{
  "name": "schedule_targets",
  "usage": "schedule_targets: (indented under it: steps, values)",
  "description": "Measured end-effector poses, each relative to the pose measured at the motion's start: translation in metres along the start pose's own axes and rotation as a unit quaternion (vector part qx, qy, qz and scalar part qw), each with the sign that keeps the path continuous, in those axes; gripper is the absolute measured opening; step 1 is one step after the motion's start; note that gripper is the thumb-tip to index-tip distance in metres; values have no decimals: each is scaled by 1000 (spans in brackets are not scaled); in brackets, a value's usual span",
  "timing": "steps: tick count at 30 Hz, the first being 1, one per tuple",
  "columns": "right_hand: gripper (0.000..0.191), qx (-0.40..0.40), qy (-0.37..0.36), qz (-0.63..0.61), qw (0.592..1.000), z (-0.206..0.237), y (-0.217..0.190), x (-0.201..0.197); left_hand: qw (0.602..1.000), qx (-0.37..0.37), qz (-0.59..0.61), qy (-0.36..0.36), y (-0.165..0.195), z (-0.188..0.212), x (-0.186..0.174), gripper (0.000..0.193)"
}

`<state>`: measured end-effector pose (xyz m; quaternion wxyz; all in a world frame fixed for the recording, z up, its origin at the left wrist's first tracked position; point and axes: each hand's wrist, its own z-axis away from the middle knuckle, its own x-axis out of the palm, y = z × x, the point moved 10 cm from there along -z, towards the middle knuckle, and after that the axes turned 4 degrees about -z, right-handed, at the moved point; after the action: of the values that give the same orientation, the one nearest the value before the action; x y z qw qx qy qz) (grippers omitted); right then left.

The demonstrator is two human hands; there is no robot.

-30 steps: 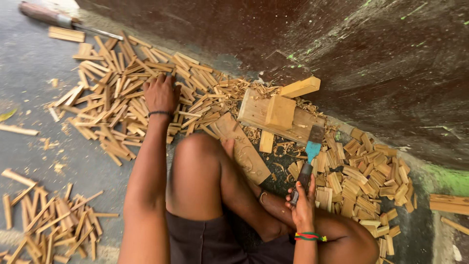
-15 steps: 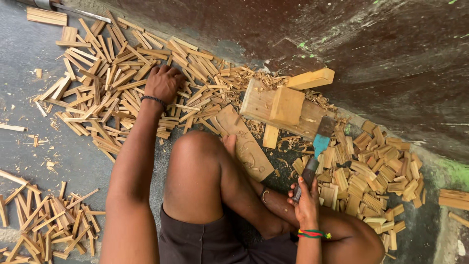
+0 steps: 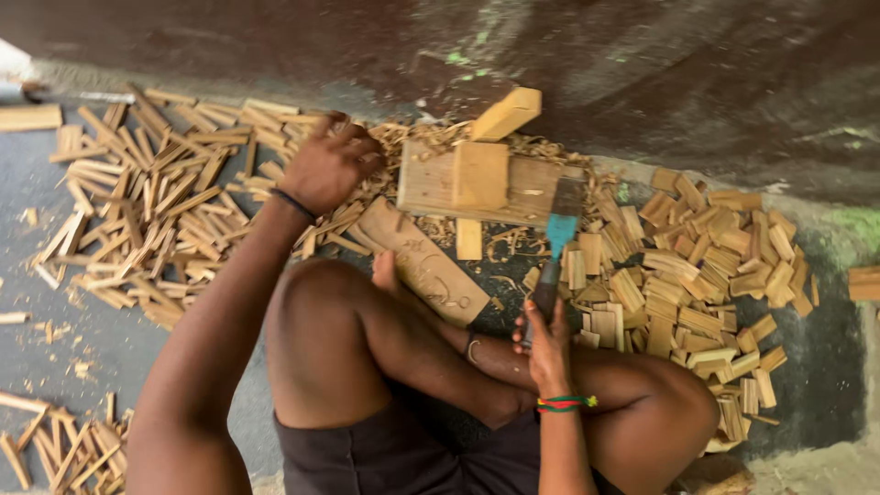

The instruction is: The person sits on the floor and uses a chisel and mallet to carve a small wooden block. They repeatedly strike the chisel to remove wood shavings, occasionally adjusting the wood's position on a small wooden base.

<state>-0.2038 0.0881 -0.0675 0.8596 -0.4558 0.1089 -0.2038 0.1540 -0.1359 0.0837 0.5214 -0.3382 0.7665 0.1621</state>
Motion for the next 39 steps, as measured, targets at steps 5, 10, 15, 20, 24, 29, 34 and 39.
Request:
schedule_targets:
  steps: [5, 10, 15, 20, 24, 29, 34, 39]
  values:
    - [33, 2, 0, -16, 1000, 8, 2, 13, 989, 147, -16, 28, 84, -71, 9, 20]
    - [37, 8, -15, -57, 998, 20, 0, 27, 974, 219, -61, 1, 125, -109, 62, 9]
    - [46, 24, -25, -84, 996, 28, -3, 34, 981, 168, -63, -74, 117, -117, 103, 20]
    - [50, 23, -30, -80, 996, 28, -3, 38, 991, 119, -64, -20, 106, -102, 83, 47]
    - [44, 21, -19, -68, 997, 24, -1, 37, 993, -33, 85, -77, 79, -95, 69, 64]
    - [44, 13, -10, -47, 999, 23, -4, 39, 958, -144, 127, -211, 73, -80, 82, 96]
    - [43, 17, -13, -48, 999, 24, -6, 40, 976, -143, 58, -151, 86, -80, 90, 89]
    - [47, 17, -6, -42, 999, 25, -6, 39, 972, -172, 80, -138, 82, -68, 106, 71]
